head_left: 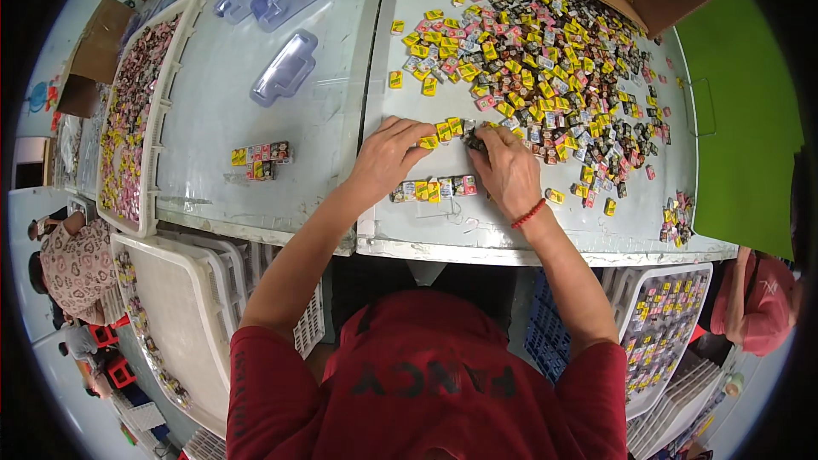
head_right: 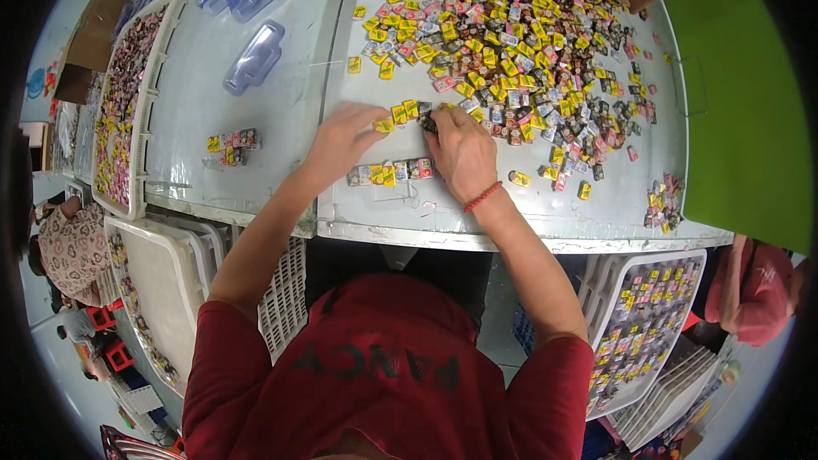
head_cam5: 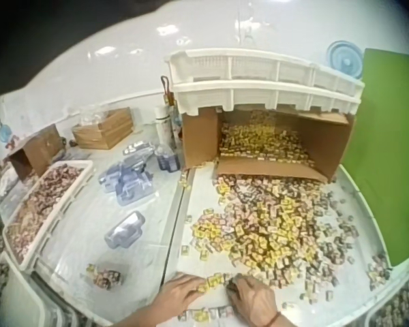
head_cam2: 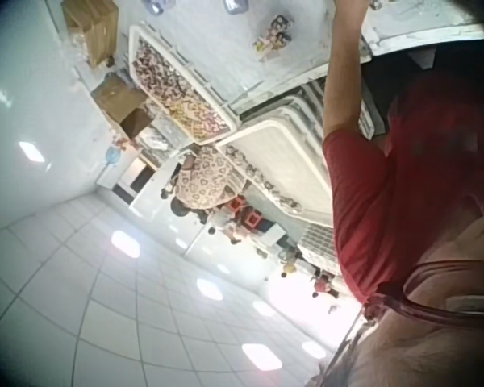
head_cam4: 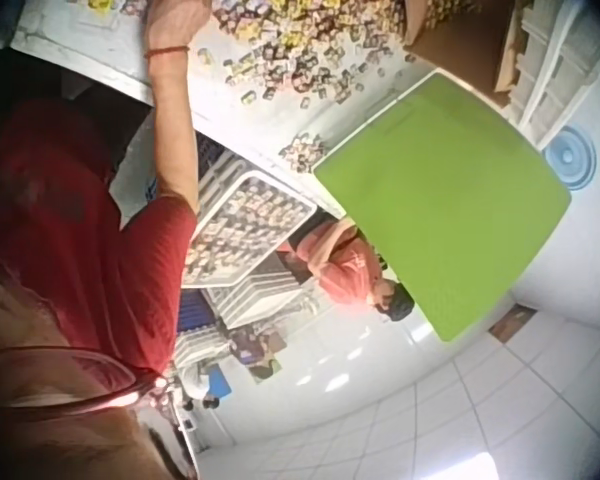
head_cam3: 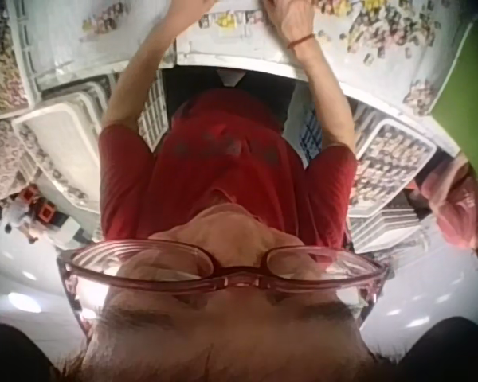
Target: Sort and arrange small yellow toy components on a flat workbench into specific groups or rows.
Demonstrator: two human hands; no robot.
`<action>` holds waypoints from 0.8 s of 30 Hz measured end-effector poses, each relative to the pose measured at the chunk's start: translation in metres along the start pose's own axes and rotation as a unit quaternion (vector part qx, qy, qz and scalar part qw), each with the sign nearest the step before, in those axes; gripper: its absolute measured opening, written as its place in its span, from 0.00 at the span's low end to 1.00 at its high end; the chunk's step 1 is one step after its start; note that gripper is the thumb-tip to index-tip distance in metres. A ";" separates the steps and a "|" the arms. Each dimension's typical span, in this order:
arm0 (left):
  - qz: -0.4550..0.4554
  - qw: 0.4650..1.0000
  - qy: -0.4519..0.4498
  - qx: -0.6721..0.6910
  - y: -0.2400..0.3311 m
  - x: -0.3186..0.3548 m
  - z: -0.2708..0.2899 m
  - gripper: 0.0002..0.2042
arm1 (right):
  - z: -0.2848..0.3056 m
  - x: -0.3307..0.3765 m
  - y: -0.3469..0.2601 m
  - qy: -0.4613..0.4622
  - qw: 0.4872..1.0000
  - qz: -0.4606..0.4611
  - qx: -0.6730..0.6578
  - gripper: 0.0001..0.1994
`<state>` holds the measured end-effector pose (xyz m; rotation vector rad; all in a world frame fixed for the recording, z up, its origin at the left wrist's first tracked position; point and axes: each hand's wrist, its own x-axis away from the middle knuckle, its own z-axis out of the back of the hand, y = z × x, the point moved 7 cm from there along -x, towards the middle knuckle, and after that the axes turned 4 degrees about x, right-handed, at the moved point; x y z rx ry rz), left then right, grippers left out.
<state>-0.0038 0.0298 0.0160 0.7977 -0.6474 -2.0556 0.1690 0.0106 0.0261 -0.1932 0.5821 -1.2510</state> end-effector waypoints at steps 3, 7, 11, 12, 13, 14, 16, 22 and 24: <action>0.016 0.997 0.067 -0.020 -0.002 0.002 0.002 0.14 | 0.003 0.002 -0.001 0.029 0.999 -0.008 0.016 0.14; 0.013 0.996 0.070 -0.054 0.006 -0.009 0.003 0.13 | 0.006 -0.002 0.014 0.012 0.996 -0.093 -0.001 0.11; 0.064 0.997 -0.008 -0.034 -0.003 -0.015 -0.003 0.13 | 0.003 -0.009 0.011 -0.003 0.998 -0.059 0.026 0.14; 0.062 0.998 -0.012 -0.019 -0.004 -0.015 -0.002 0.13 | 0.002 -0.009 0.013 -0.020 0.999 -0.042 0.000 0.14; 0.061 0.998 -0.012 -0.020 -0.005 -0.016 -0.001 0.13 | 0.000 -0.010 0.014 -0.037 0.999 -0.024 -0.025 0.15; 0.077 0.997 -0.025 0.001 -0.007 -0.018 -0.001 0.14 | -0.001 -0.011 0.017 -0.037 0.999 -0.024 -0.025 0.15; 0.093 0.995 -0.039 0.022 -0.008 -0.020 -0.004 0.14 | -0.006 -0.012 0.021 -0.071 0.997 -0.022 -0.038 0.17; 0.128 0.989 -0.074 -0.031 -0.005 -0.026 -0.009 0.19 | -0.005 -0.018 0.012 -0.065 0.998 -0.011 -0.014 0.17; -0.005 0.999 0.013 -0.049 0.014 -0.029 0.000 0.24 | -0.003 -0.015 0.013 -0.057 0.998 -0.016 -0.005 0.16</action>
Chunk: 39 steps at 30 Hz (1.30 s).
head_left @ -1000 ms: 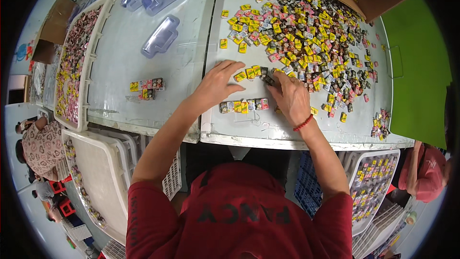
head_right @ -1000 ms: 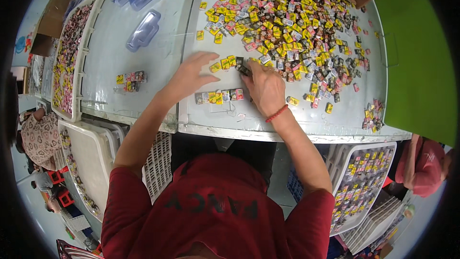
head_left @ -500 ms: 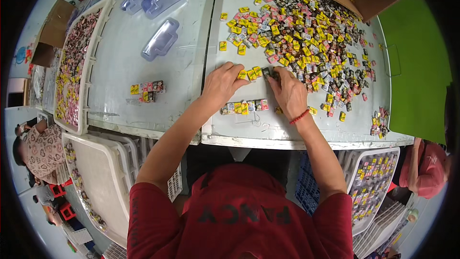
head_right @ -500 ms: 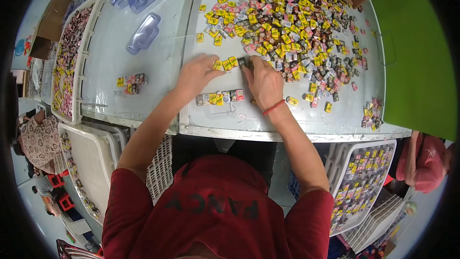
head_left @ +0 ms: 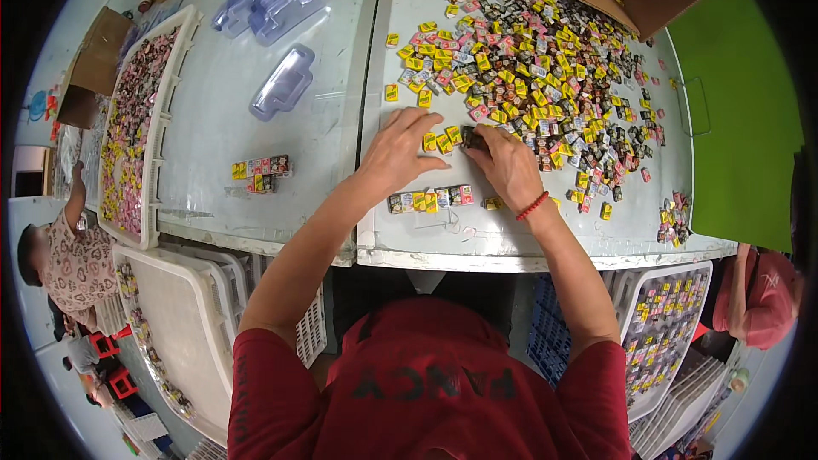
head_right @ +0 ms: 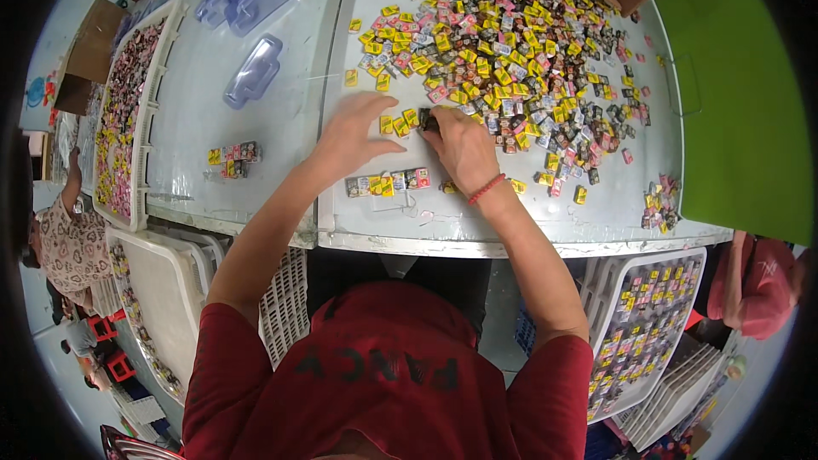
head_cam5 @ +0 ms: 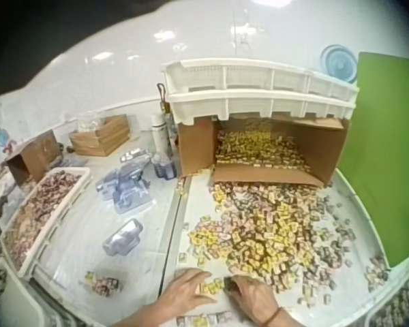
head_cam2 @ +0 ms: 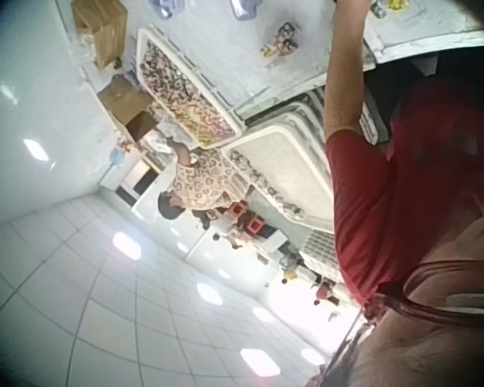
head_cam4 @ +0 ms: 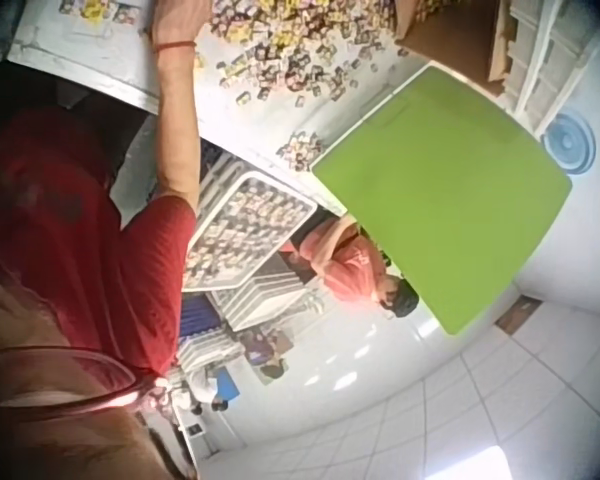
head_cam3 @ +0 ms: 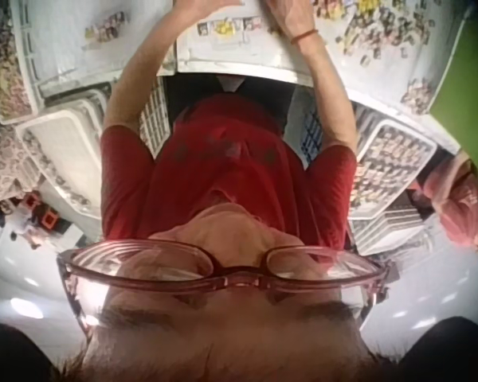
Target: Sort and arrange small yellow toy components on a flat workbench into specific groups or rows.
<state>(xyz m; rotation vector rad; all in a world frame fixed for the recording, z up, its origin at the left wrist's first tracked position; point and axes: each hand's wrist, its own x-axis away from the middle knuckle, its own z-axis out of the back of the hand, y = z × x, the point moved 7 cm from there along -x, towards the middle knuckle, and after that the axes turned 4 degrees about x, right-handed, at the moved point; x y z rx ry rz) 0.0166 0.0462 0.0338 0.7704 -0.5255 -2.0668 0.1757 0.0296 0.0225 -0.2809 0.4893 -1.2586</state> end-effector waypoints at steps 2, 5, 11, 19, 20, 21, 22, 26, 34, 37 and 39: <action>-0.020 0.998 -0.039 0.036 0.003 -0.005 -0.012 0.26 | 0.004 0.004 0.003 0.020 1.000 -0.006 -0.004 0.16; -0.059 0.993 -0.072 0.073 0.004 -0.014 -0.036 0.28 | 0.008 0.009 0.007 0.033 0.999 -0.039 0.010 0.16; -0.102 0.989 -0.076 0.073 -0.005 -0.015 -0.053 0.22 | 0.006 0.008 0.006 0.031 0.998 -0.038 0.029 0.15; -0.041 0.988 -0.068 0.131 -0.005 0.002 -0.032 0.22 | -0.007 0.008 -0.019 0.044 0.999 -0.015 -0.023 0.11; -0.034 0.989 -0.065 0.129 -0.005 0.003 -0.029 0.22 | -0.009 0.007 -0.017 0.028 0.999 -0.021 -0.035 0.12; -0.027 0.989 -0.062 0.128 -0.006 0.002 -0.027 0.22 | -0.007 0.006 -0.014 0.031 0.999 -0.020 -0.034 0.12; -0.030 0.990 -0.061 0.126 -0.006 0.001 -0.023 0.22 | 0.000 0.004 -0.011 0.051 0.998 -0.016 -0.028 0.11; -0.032 0.993 -0.010 0.113 -0.008 -0.016 -0.011 0.14 | 0.021 -0.013 -0.009 0.119 0.992 0.005 0.047 0.09; -0.104 0.993 0.049 0.033 0.004 -0.072 -0.033 0.05 | 0.003 -0.017 -0.009 0.170 0.968 0.047 0.179 0.05; -0.167 0.984 0.006 -0.054 0.000 -0.081 -0.055 0.08 | 0.004 -0.016 -0.006 0.155 0.972 0.032 0.174 0.07; -0.154 0.986 -0.006 -0.060 0.004 -0.087 -0.058 0.08 | 0.004 -0.012 0.000 0.134 0.976 0.018 0.172 0.08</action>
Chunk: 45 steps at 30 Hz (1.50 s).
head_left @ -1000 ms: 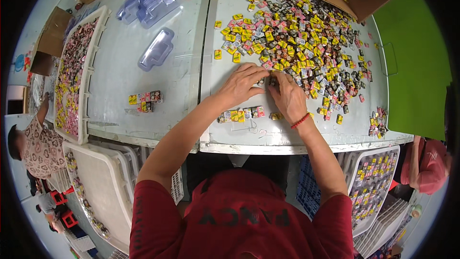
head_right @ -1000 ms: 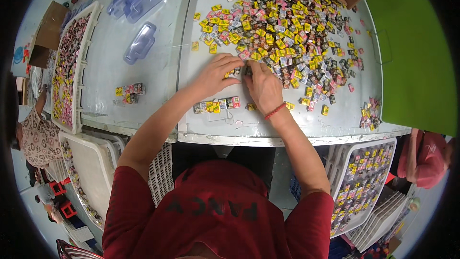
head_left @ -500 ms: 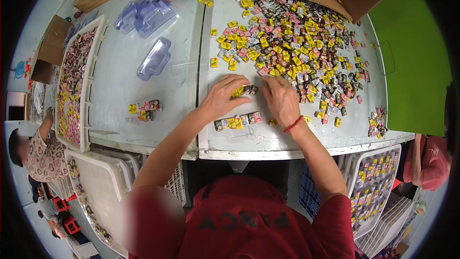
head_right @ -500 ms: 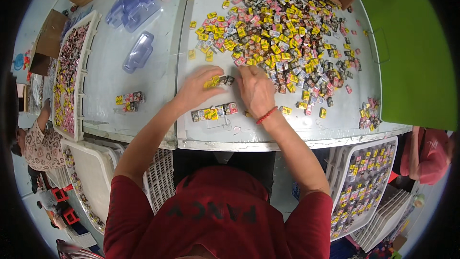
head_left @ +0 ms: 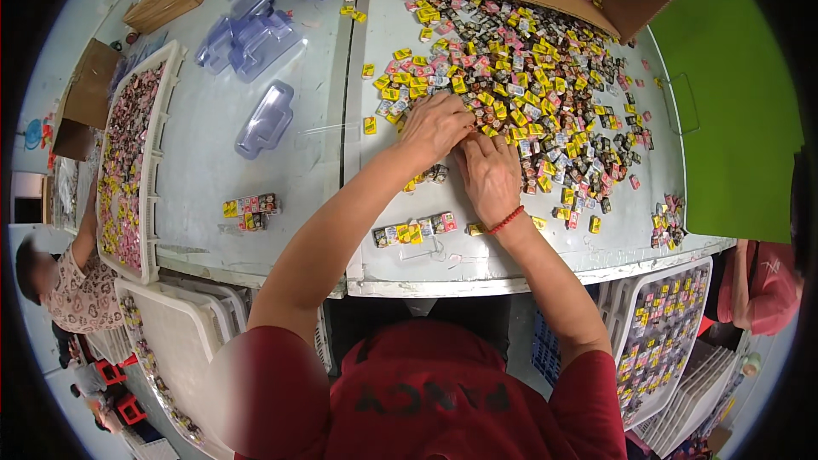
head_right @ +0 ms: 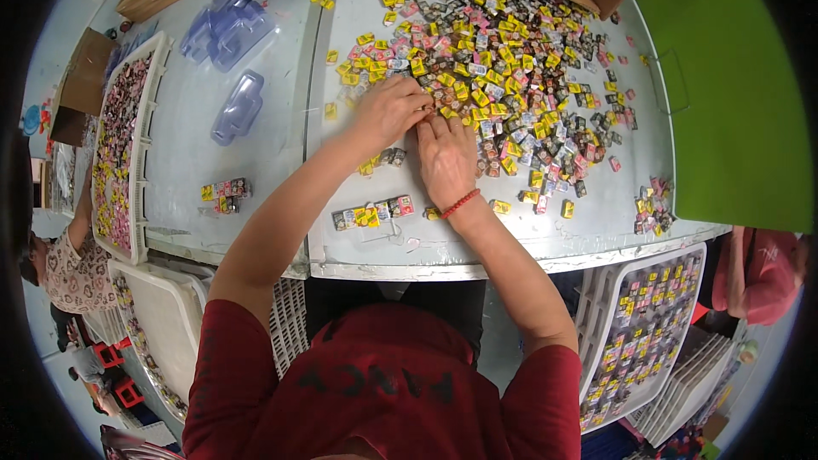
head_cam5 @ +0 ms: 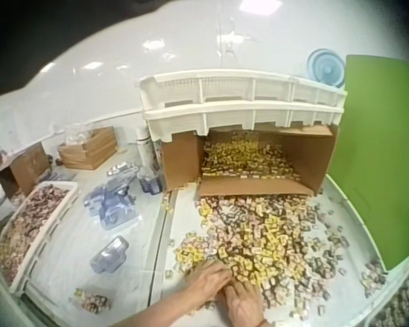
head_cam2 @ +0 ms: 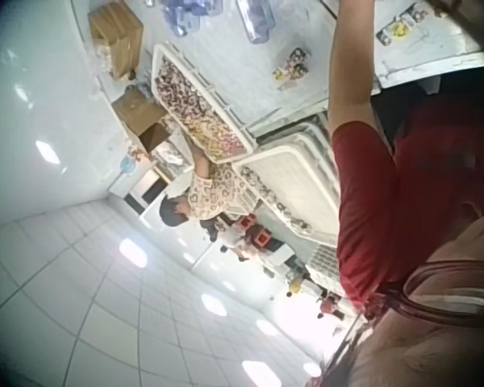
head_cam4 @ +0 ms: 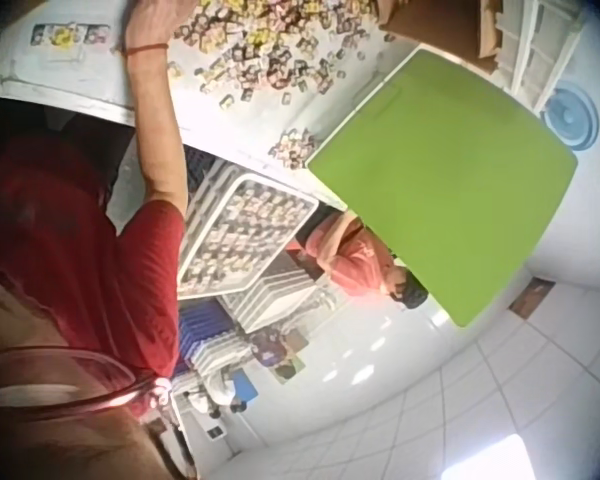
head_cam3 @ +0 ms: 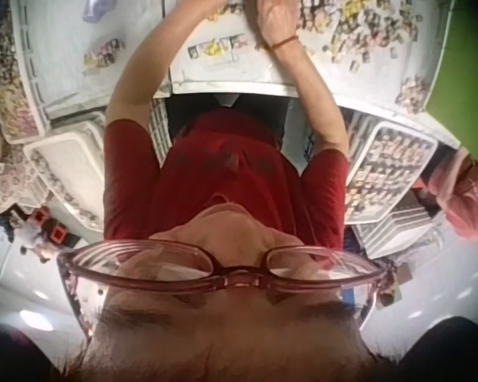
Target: Sort and arrange small yellow toy components on a flat workbench into specific groups or rows.
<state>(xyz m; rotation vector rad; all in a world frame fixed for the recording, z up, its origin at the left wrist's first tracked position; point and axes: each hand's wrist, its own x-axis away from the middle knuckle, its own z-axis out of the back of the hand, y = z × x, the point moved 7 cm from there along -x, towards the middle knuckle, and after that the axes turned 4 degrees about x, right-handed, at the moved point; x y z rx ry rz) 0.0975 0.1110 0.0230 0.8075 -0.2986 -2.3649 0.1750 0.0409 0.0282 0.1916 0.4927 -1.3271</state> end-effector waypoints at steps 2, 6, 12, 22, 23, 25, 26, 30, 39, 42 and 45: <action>0.015 1.000 -0.013 -0.007 0.000 -0.002 -0.002 0.07 | 0.000 0.005 0.002 -0.017 0.999 0.007 -0.028 0.08; -0.014 0.999 0.032 -0.015 0.005 0.002 0.003 0.06 | 0.011 0.014 0.008 0.022 0.998 0.020 -0.049 0.07; -0.027 0.999 -0.002 -0.038 0.014 -0.011 -0.001 0.06 | 0.013 0.018 0.023 -0.010 1.000 0.006 -0.025 0.09; -0.007 0.999 -0.032 0.043 -0.001 -0.005 -0.003 0.04 | 0.012 0.000 0.007 0.011 0.996 -0.015 -0.084 0.07; -0.015 0.999 -0.023 0.041 -0.001 -0.002 0.001 0.04 | 0.011 0.003 0.010 0.011 0.996 -0.014 -0.084 0.07; -0.022 0.999 -0.013 0.039 0.000 0.000 0.005 0.03 | 0.009 0.009 0.020 -0.005 0.997 -0.031 -0.065 0.06; -0.018 0.999 -0.033 0.028 -0.001 0.000 0.002 0.04 | 0.010 0.012 0.023 -0.006 0.997 -0.031 -0.065 0.06; -0.005 0.998 -0.049 0.034 -0.001 0.003 0.002 0.06 | 0.013 0.015 0.029 0.001 0.997 -0.043 -0.063 0.05; -0.036 0.999 0.003 -0.003 0.010 0.011 0.011 0.07 | 0.014 0.017 0.030 -0.006 0.997 -0.043 -0.062 0.03; -0.024 0.999 -0.041 -0.022 0.009 0.008 0.006 0.06 | 0.014 0.017 0.028 -0.005 0.997 -0.040 -0.063 0.04; -0.012 0.999 -0.046 -0.023 0.005 0.004 0.000 0.06 | 0.012 0.019 0.027 -0.009 0.998 -0.035 -0.061 0.04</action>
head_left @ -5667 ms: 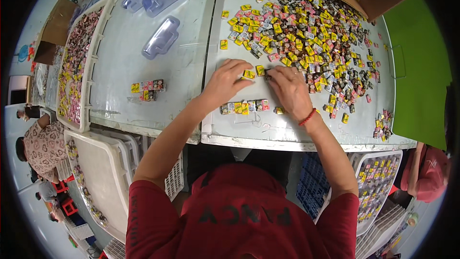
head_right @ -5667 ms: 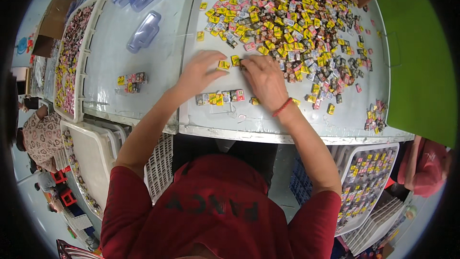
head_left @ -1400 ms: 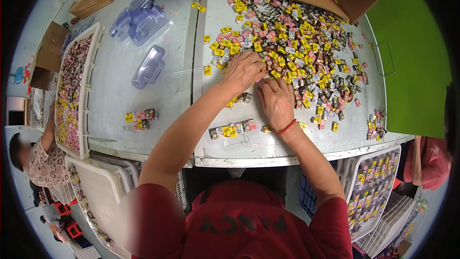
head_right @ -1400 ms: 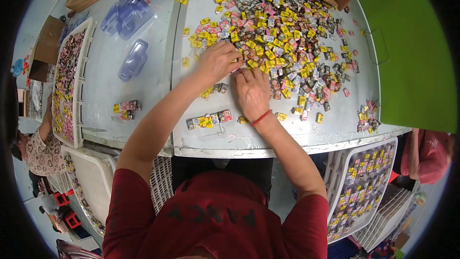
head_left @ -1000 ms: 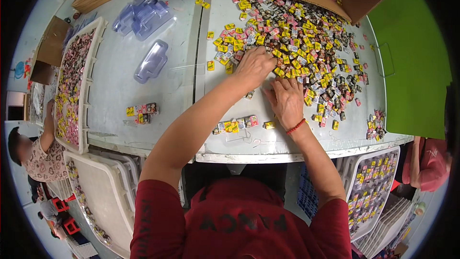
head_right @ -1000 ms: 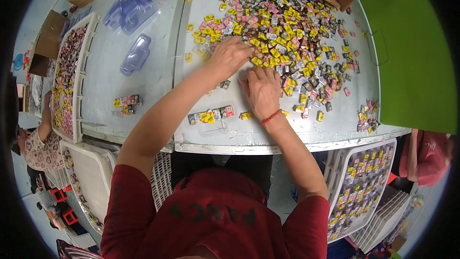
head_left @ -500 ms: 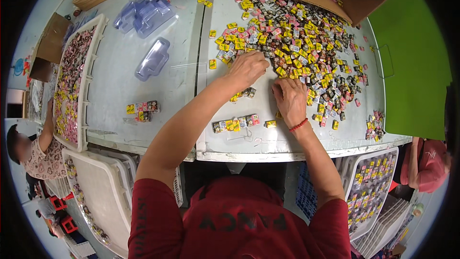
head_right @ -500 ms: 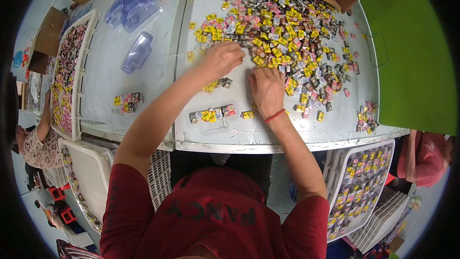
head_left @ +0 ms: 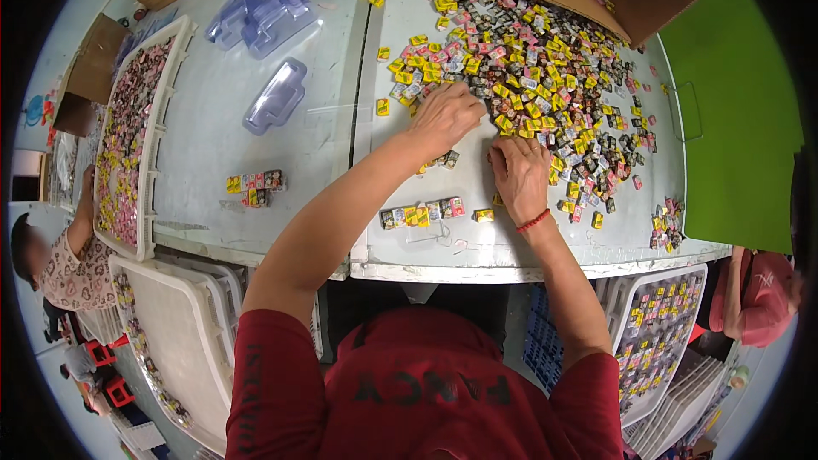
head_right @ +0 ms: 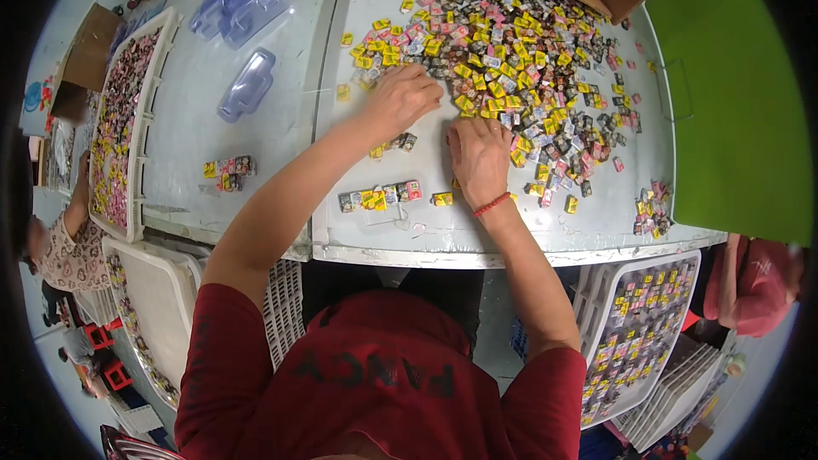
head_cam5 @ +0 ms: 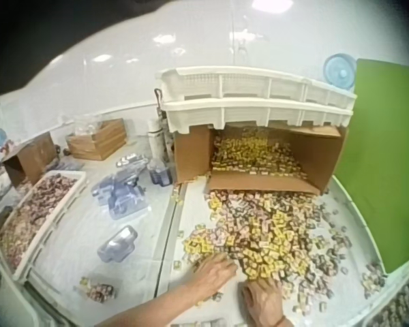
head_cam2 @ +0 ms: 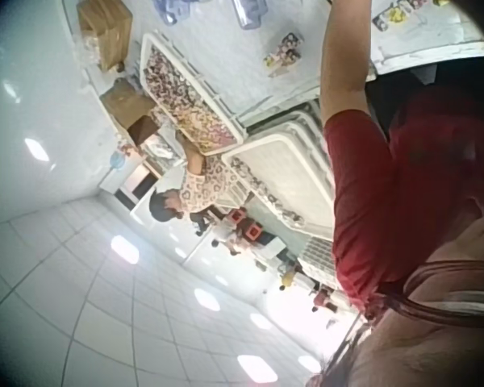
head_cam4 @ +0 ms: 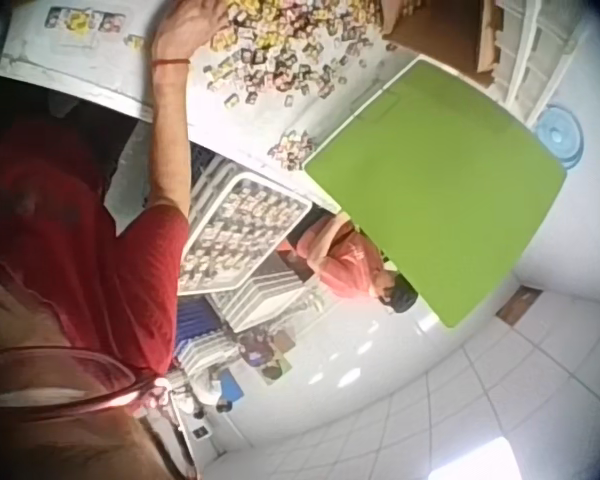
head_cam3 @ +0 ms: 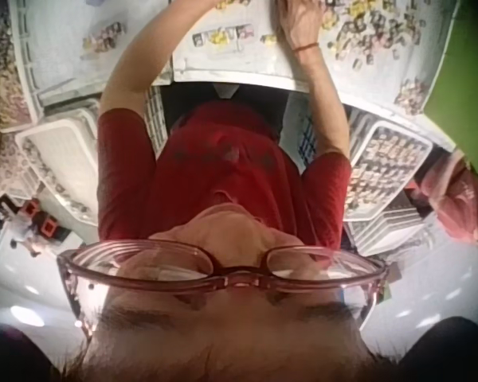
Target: Sort and arrange small yellow toy components on a flat workbench into specific groups or rows.
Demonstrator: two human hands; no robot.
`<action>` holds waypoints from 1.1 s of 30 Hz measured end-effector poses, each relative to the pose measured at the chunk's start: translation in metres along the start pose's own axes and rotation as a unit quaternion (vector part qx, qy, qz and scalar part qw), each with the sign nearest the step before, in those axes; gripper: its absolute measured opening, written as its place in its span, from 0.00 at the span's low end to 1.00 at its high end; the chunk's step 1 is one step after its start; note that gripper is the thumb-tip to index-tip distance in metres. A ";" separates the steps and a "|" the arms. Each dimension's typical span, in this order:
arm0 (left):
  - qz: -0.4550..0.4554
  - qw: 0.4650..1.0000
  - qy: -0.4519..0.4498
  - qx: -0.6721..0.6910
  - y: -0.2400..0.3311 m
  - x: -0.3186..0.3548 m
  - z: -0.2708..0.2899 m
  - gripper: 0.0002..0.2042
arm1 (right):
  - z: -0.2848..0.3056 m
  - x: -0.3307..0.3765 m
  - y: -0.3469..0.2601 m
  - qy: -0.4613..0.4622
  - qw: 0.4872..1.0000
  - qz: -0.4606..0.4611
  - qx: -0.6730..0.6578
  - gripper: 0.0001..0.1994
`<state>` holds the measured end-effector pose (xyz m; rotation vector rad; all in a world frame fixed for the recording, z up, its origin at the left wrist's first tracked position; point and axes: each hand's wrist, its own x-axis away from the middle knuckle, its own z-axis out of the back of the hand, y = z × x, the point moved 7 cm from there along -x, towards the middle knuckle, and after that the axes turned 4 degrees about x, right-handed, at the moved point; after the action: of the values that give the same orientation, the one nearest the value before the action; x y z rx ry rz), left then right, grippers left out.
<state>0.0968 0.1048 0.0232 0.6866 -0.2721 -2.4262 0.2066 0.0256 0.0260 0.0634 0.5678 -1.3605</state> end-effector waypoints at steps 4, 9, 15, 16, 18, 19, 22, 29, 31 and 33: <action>0.014 0.997 0.069 0.034 -0.004 -0.004 0.024 0.07 | 0.002 -0.007 -0.003 0.020 1.000 -0.001 -0.013 0.05; 0.110 0.978 0.147 0.098 -0.015 0.026 0.105 0.07 | -0.004 -0.027 -0.024 -0.008 0.994 0.028 -0.108 0.06; 0.162 0.979 0.073 0.099 0.000 0.116 0.099 0.06 | -0.024 -0.043 -0.036 -0.050 0.991 0.057 -0.114 0.09; 0.174 0.980 0.038 0.093 -0.001 0.124 0.092 0.07 | -0.025 -0.044 -0.036 -0.047 0.994 0.061 -0.084 0.09; 0.171 0.979 0.039 0.102 -0.003 0.133 0.078 0.07 | -0.028 -0.048 -0.038 -0.048 0.994 0.084 -0.047 0.09; 0.162 0.980 0.038 0.112 -0.004 0.135 0.071 0.07 | -0.026 -0.048 -0.036 -0.049 0.994 0.086 -0.045 0.09; 0.184 0.972 0.025 0.147 -0.007 0.133 0.059 0.12 | -0.018 -0.042 -0.032 -0.062 0.994 0.075 -0.050 0.08; 0.138 0.978 0.074 0.135 0.001 0.119 0.058 0.24 | 0.002 0.003 -0.030 -0.055 0.992 0.108 -0.045 0.10; 0.127 0.979 0.060 0.150 0.002 0.104 0.047 0.22 | 0.002 0.006 -0.029 -0.041 0.992 0.115 -0.031 0.10; 0.116 0.981 0.055 0.145 0.004 0.091 0.037 0.19 | 0.000 0.006 -0.028 -0.032 0.993 0.108 -0.036 0.10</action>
<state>0.0160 0.0485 0.0180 0.8614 -0.6334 -2.1385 0.1807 0.0138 0.0312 0.0220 0.5391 -1.1278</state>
